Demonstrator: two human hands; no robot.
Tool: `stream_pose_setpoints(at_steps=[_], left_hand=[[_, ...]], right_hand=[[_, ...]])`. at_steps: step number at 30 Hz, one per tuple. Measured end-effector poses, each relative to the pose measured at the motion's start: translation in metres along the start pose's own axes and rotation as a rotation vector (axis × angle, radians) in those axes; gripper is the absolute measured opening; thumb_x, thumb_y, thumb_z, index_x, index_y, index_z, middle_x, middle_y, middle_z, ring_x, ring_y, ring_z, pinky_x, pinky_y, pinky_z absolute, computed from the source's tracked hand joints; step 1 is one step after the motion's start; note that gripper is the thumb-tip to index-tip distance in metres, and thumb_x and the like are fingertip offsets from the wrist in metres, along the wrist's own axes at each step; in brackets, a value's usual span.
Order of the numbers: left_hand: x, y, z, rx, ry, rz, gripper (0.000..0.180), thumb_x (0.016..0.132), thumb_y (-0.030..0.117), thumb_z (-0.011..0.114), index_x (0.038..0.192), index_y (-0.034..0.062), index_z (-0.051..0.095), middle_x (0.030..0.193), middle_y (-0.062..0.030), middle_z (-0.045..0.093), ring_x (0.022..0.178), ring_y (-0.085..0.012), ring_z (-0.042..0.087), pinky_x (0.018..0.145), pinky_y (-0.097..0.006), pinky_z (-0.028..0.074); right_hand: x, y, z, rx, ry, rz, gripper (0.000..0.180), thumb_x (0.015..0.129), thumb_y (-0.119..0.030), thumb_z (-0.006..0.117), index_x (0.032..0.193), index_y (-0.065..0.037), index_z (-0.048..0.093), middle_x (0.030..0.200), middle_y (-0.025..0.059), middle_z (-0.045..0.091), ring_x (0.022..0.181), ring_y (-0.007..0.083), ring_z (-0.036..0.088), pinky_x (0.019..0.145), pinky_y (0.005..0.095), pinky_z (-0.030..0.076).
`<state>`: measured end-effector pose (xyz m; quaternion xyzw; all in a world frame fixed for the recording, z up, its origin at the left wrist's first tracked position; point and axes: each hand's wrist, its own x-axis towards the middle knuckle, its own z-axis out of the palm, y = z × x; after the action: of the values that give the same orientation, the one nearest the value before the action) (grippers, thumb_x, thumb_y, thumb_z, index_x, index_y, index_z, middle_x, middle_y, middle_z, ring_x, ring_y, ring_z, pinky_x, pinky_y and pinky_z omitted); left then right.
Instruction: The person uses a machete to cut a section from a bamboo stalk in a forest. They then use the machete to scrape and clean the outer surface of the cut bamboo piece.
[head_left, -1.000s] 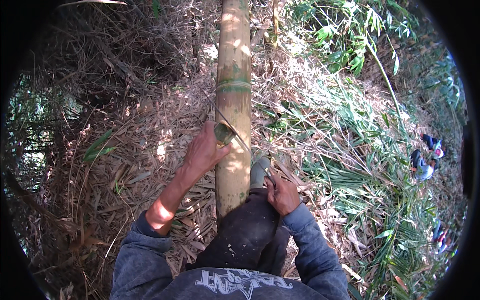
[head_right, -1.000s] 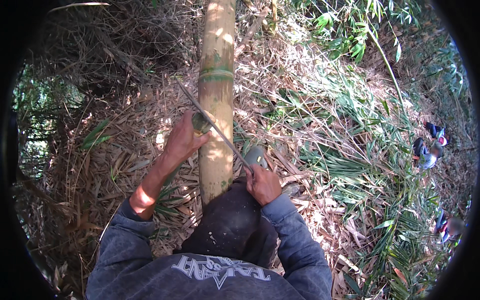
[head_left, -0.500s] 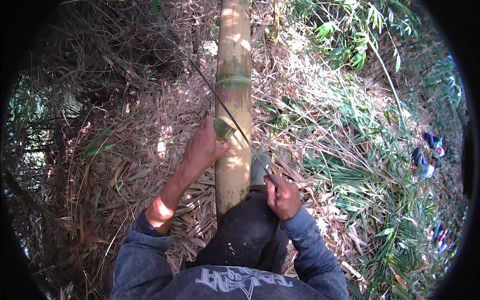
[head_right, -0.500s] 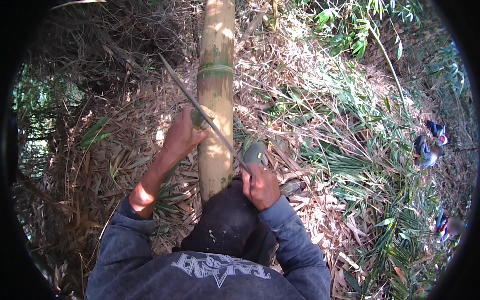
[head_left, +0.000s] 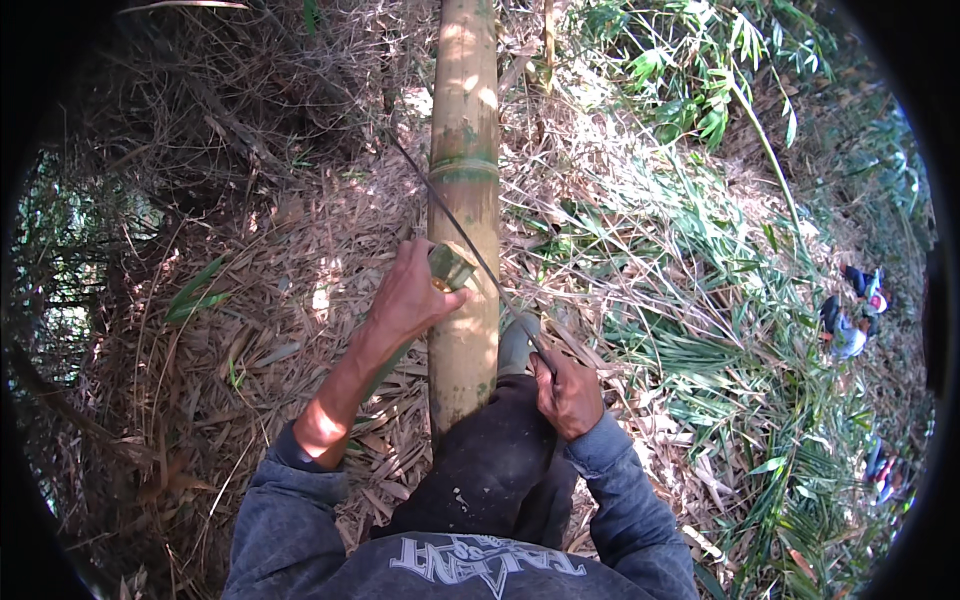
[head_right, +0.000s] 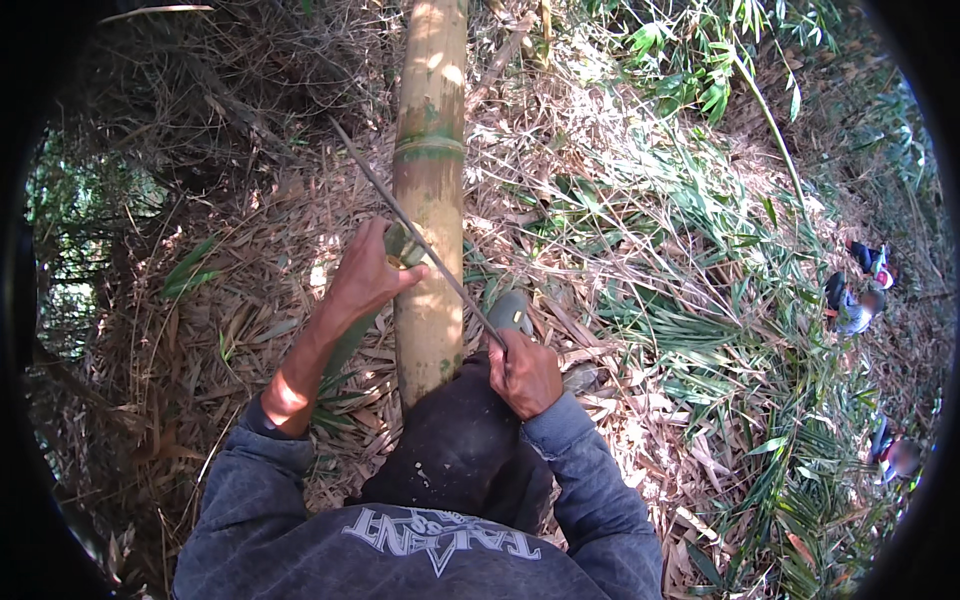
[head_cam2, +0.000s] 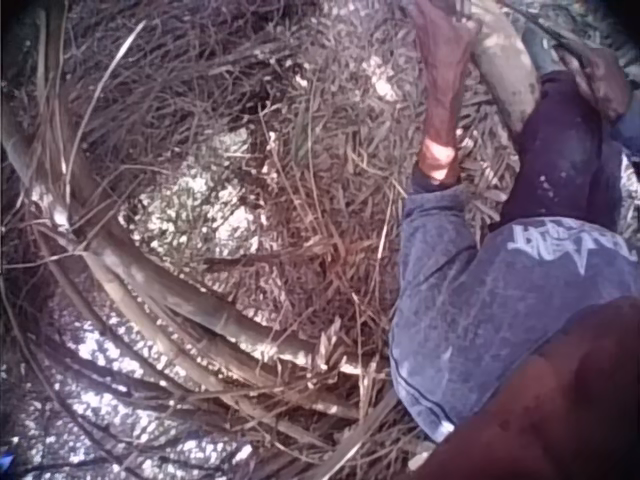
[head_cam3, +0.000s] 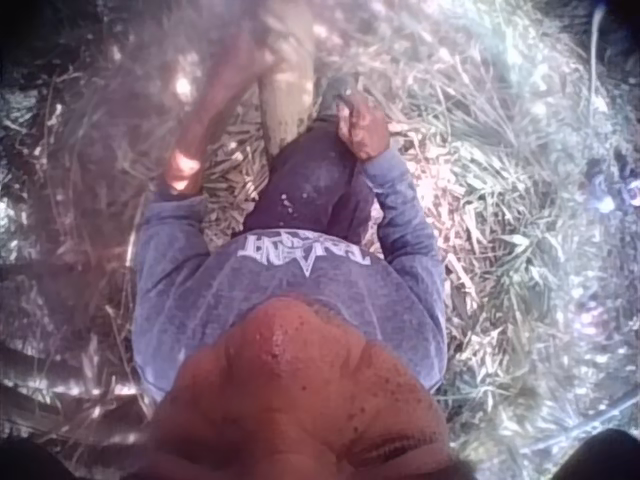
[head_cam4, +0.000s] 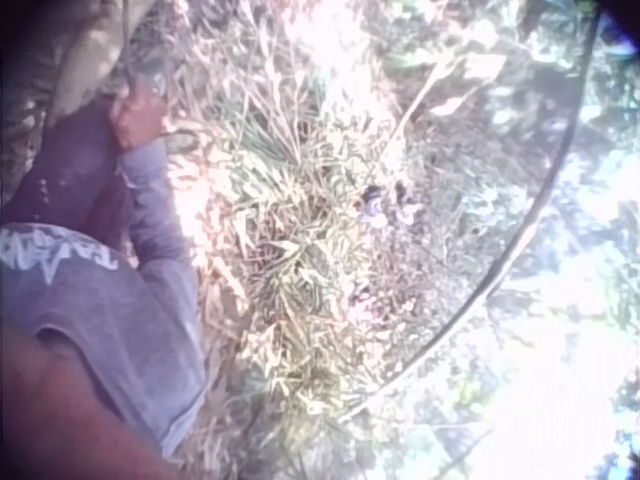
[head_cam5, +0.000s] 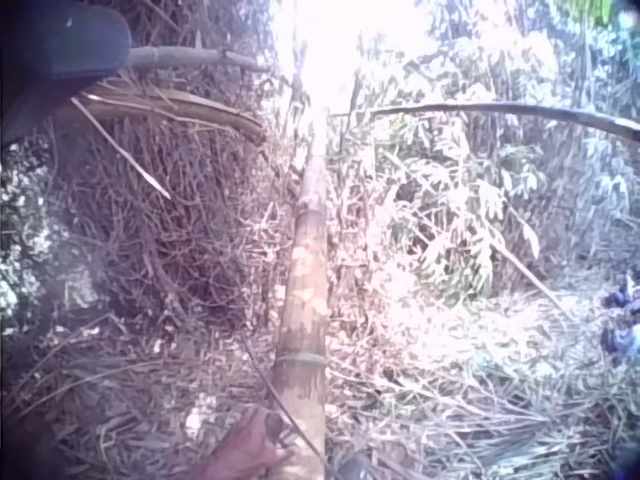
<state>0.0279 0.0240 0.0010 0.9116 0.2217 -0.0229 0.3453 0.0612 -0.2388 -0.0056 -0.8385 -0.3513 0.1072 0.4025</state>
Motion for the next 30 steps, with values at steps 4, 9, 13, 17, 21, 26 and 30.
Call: stream_pose_setpoints(at_steps=[4, 9, 13, 17, 21, 26, 30], left_hand=[[0.002, 0.001, -0.001, -0.013, 0.003, -0.047, 0.065, 0.072, 0.027, 0.081, 0.119, -0.0028, 0.047, 0.11, -0.0236, 0.054, 0.107, -0.0383, 0.056, 0.092, -0.045, 0.046], [0.005, 0.003, -0.004, 0.001, -0.029, -0.048, 0.065, 0.072, 0.027, 0.079, 0.118, -0.0047, 0.047, 0.111, -0.0238, 0.054, 0.107, -0.0385, 0.056, 0.093, -0.045, 0.046], [0.005, 0.002, -0.008, -0.049, -0.076, -0.096, 0.067, 0.071, 0.027, 0.079, 0.12, -0.0058, 0.046, 0.111, -0.0238, 0.055, 0.108, -0.0376, 0.056, 0.094, -0.044, 0.045], [0.009, -0.013, 0.0, -0.076, -0.026, -0.007, 0.066, 0.07, 0.026, 0.078, 0.118, -0.006, 0.048, 0.111, -0.0226, 0.055, 0.105, -0.0349, 0.057, 0.092, -0.041, 0.045], [0.011, 0.001, -0.005, -0.069, -0.064, -0.04, 0.064, 0.069, 0.024, 0.078, 0.118, -0.0058, 0.049, 0.112, -0.0223, 0.056, 0.106, -0.0351, 0.057, 0.095, -0.041, 0.045], [0.011, -0.014, -0.001, -0.151, -0.077, -0.006, 0.063, 0.069, 0.029, 0.077, 0.111, -0.0085, 0.049, 0.109, -0.0261, 0.054, 0.105, -0.0378, 0.056, 0.091, -0.043, 0.046], [0.01, -0.006, -0.003, -0.128, -0.073, 0.0, 0.062, 0.069, 0.028, 0.077, 0.113, -0.0077, 0.05, 0.109, -0.0252, 0.056, 0.104, -0.0362, 0.057, 0.092, -0.043, 0.046]], right_hand=[[0.004, -0.016, -0.004, 0.078, 0.041, 0.005, 0.005, 0.089, -0.011, 0.06, 0.089, -0.006, 0.058, 0.069, 0.0178, 0.06, 0.057, 0.0378, 0.06, 0.051, 0.0453, 0.047], [-0.007, 0.012, 0.008, -0.069, -0.048, 0.086, 0.008, 0.089, -0.012, 0.062, 0.086, -0.006, 0.059, 0.07, 0.0191, 0.061, 0.059, 0.0381, 0.061, 0.05, 0.0444, 0.047], [-0.007, 0.002, 0.002, 0.01, -0.026, 0.102, 0.009, 0.09, -0.014, 0.062, 0.085, -0.006, 0.059, 0.074, 0.0199, 0.062, 0.06, 0.038, 0.062, 0.05, 0.0433, 0.047], [-0.001, -0.008, -0.002, 0.056, 0.021, 0.013, 0.007, 0.09, -0.01, 0.062, 0.09, -0.004, 0.06, 0.073, 0.0184, 0.062, 0.059, 0.0363, 0.062, 0.051, 0.0431, 0.049], [-0.012, 0.016, 0.005, -0.117, -0.103, 0.125, 0.006, 0.088, -0.006, 0.062, 0.093, -0.003, 0.062, 0.071, 0.0157, 0.062, 0.06, 0.035, 0.063, 0.053, 0.0428, 0.05], [0.001, -0.017, -0.005, 0.165, 0.113, -0.041, 0.006, 0.087, -0.007, 0.063, 0.088, -0.005, 0.058, 0.068, 0.0165, 0.059, 0.059, 0.0367, 0.061, 0.05, 0.0448, 0.048], [-0.009, 0.025, 0.007, -0.103, -0.094, 0.084, 0.007, 0.086, -0.009, 0.064, 0.086, -0.004, 0.059, 0.071, 0.02, 0.061, 0.059, 0.0387, 0.061, 0.051, 0.0452, 0.048]])
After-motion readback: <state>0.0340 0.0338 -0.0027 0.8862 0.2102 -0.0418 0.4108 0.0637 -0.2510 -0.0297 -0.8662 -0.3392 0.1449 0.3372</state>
